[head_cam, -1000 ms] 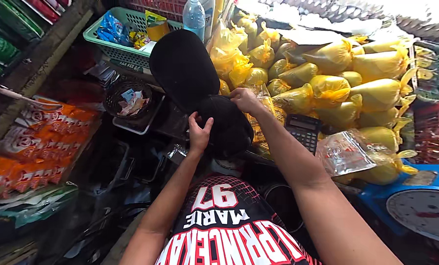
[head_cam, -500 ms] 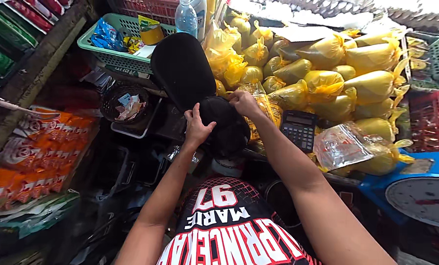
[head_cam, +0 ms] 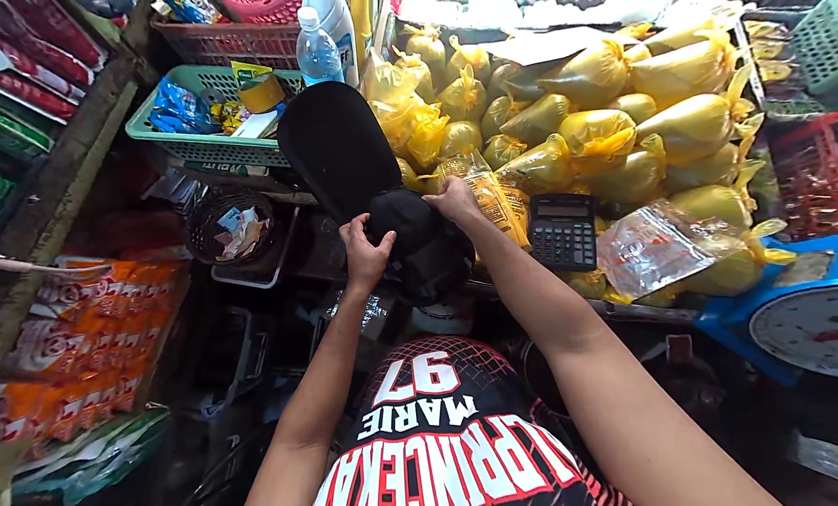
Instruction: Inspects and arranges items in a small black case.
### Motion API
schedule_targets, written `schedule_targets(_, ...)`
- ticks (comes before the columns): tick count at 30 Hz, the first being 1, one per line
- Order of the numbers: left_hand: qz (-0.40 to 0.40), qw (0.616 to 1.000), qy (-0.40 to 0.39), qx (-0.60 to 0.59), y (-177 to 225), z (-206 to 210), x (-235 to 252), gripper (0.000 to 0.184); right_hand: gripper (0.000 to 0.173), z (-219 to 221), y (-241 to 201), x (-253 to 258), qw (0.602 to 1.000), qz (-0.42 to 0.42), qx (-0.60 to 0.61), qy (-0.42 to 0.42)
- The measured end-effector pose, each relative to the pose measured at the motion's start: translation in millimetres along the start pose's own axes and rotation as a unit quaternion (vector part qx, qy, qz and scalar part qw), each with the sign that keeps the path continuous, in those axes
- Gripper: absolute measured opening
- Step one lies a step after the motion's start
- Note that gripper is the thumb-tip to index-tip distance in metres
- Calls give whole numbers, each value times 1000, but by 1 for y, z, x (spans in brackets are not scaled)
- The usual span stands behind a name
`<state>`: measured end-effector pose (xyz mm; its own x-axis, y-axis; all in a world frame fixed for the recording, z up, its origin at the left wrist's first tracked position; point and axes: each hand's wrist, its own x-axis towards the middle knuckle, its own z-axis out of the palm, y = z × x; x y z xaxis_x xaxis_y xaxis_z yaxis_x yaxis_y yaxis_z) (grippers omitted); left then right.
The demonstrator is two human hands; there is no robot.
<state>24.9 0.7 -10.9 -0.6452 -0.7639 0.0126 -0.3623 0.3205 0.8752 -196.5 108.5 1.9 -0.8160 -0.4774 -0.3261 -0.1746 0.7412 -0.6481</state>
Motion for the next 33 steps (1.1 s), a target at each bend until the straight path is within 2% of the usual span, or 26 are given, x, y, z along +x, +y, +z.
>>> schedule_targets(3, -1, 1000, -15, 25, -5, -2, -7, 70, 55, -17, 22, -30, 996, -22, 82, 34)
schedule_targets(6, 4, 996, -34, 79, 4, -13, -11, 73, 63, -34, 49, -97, 987, -4, 148, 57)
schedule_targets(8, 28, 990, -34, 134, 19, -20, -10, 76, 70, -26, 71, -144, 972, 58, 226, 15)
schedule_targets(11, 81, 965, -46, 244, 44, -15, 7, 83, 81, -3, 88, -175, 923, 153, 341, -90)
schedule_targets(13, 108, 928, -62, 351, 50, -5, 20, 83, 81, 11, 91, -181, 892, 160, 405, -123)
schedule_targets(15, 131, 901, -74, 406, 59, 2, 31, 85, 84, 19, 95, -180, 873, 142, 449, -131)
schedule_targets(18, 130, 905, -148, 377, 65, 5, 55, 85, 97, 25, 101, -179, 850, 128, 490, -145)
schedule_targets(20, 115, 915, -210, 325, 58, 8, 70, 81, 97, 28, 103, -181, 839, 130, 511, -134)
schedule_targets(23, 63, 930, -253, 258, 53, 5, 75, 78, 93, 29, 102, -181, 833, 142, 526, -103)
schedule_targets(26, 10, 939, -262, 222, 49, -3, 69, 74, 87, 33, 98, -181, 830, 163, 528, -80)
schedule_targets(30, -2, 956, -218, 195, 36, -2, 67, 68, 80, 35, 90, -180, 835, 179, 517, -60)
schedule_targets(33, 20, 939, -183, 291, 33, 5, 66, 73, 78, 34, 85, -179, 841, 172, 508, -75)
